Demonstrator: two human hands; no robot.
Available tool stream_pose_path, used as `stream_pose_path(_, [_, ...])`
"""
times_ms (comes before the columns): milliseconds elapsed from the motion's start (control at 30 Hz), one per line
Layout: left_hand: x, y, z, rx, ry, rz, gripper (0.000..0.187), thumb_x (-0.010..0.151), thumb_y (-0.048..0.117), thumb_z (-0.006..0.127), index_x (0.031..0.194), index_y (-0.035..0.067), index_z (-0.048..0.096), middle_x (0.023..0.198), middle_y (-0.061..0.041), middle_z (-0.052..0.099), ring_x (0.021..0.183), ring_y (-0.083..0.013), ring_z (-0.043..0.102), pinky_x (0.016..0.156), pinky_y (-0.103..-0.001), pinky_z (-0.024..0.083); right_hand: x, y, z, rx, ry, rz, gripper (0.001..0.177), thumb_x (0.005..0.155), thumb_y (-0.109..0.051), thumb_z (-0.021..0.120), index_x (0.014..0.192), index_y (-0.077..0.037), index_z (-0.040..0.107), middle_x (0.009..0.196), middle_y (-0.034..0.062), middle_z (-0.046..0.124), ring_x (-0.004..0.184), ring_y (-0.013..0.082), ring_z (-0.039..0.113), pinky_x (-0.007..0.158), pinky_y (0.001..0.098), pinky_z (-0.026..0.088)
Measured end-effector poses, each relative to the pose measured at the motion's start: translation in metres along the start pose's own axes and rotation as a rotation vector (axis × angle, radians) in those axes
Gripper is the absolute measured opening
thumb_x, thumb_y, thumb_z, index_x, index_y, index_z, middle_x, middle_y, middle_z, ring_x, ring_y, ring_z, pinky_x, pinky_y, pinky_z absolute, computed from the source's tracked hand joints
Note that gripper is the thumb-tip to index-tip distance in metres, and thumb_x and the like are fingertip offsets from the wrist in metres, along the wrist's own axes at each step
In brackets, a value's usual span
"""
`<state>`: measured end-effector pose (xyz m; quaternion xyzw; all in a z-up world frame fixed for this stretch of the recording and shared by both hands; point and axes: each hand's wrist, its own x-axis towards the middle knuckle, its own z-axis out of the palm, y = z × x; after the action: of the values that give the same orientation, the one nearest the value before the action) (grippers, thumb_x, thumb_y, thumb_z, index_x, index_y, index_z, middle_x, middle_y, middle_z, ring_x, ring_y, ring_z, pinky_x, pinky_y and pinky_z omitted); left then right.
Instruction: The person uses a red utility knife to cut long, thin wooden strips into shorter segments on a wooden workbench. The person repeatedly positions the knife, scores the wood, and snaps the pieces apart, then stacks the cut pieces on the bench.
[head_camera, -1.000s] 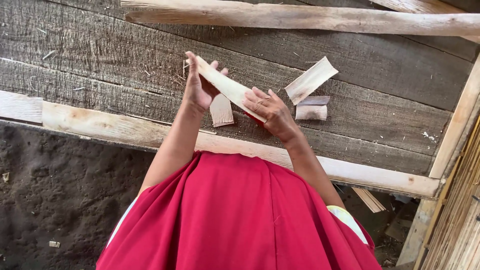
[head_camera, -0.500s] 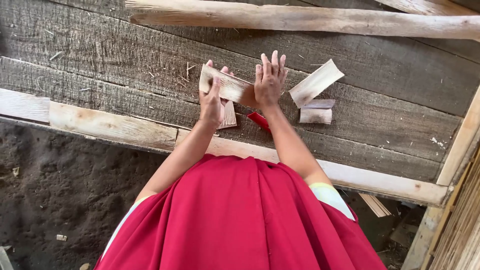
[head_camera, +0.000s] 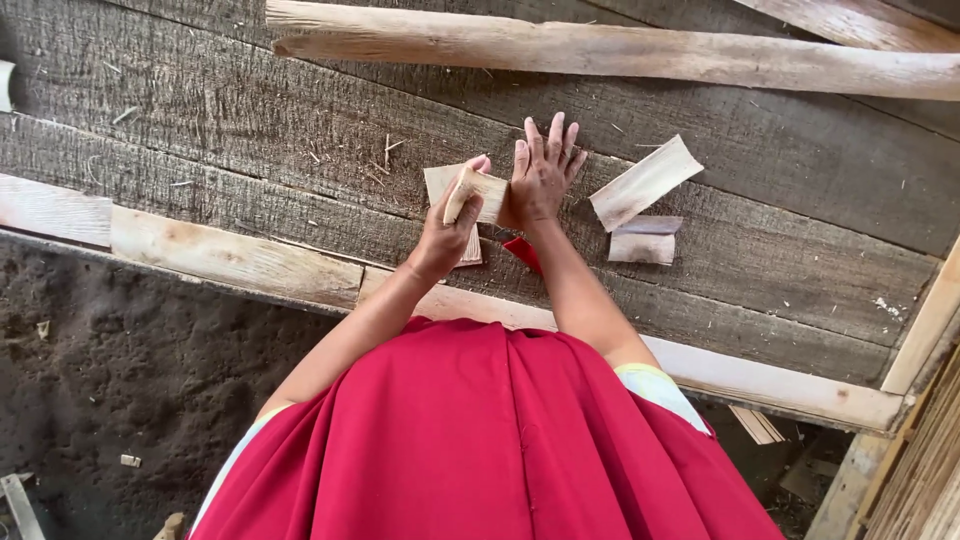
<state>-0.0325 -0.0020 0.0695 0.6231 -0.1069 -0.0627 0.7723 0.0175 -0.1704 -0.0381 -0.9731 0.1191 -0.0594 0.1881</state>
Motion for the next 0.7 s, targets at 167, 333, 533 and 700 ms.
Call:
stream_pose_path(167, [-0.003, 0.007, 0.007, 0.045, -0.024, -0.005, 0.050, 0.109, 0.005, 0.049, 0.157, 0.013, 0.040, 0.155, -0.022, 0.045, 0.146, -0.0384, 0.034, 0.120, -0.058, 0.028, -0.001, 0.001, -0.004, 0.037, -0.016, 0.016, 0.044, 0.113, -0.047, 0.037, 0.153, -0.034, 0.049, 0.169, 0.0039, 0.019, 0.157, 0.0322, 0.012, 0.122, 0.0659, 0.012])
stream_pose_path(333, [-0.002, 0.019, 0.012, 0.080, -0.032, 0.023, 0.049, 0.108, 0.004, 0.050, 0.155, 0.011, 0.042, 0.153, -0.022, 0.048, 0.145, -0.0385, 0.037, 0.120, -0.057, 0.028, -0.002, 0.003, -0.007, 0.116, -0.011, 0.032, 0.043, 0.112, -0.048, 0.037, 0.151, -0.036, 0.051, 0.169, 0.0003, 0.021, 0.157, 0.0291, 0.012, 0.123, 0.0649, 0.009])
stream_pose_path(533, [-0.008, 0.012, 0.021, 0.160, -0.045, 0.056, 0.052, 0.104, 0.001, 0.055, 0.154, 0.011, 0.044, 0.153, -0.022, 0.049, 0.145, -0.0402, 0.039, 0.121, -0.057, 0.026, -0.003, -0.002, -0.008, 0.190, 0.031, 0.011, 0.040, 0.113, -0.043, 0.037, 0.147, -0.033, 0.054, 0.166, 0.0011, 0.029, 0.156, 0.0289, 0.019, 0.123, 0.0639, 0.013])
stream_pose_path(700, [-0.004, 0.004, 0.005, 0.138, 0.130, 0.073, 0.048, 0.105, -0.004, 0.049, 0.152, 0.006, 0.045, 0.144, -0.025, 0.056, 0.138, -0.0357, 0.048, 0.117, -0.050, 0.037, 0.002, 0.006, 0.013, 0.039, 0.028, 0.034, 0.041, 0.111, -0.049, 0.040, 0.147, -0.035, 0.055, 0.167, 0.0025, 0.026, 0.156, 0.0317, 0.015, 0.121, 0.0681, 0.013])
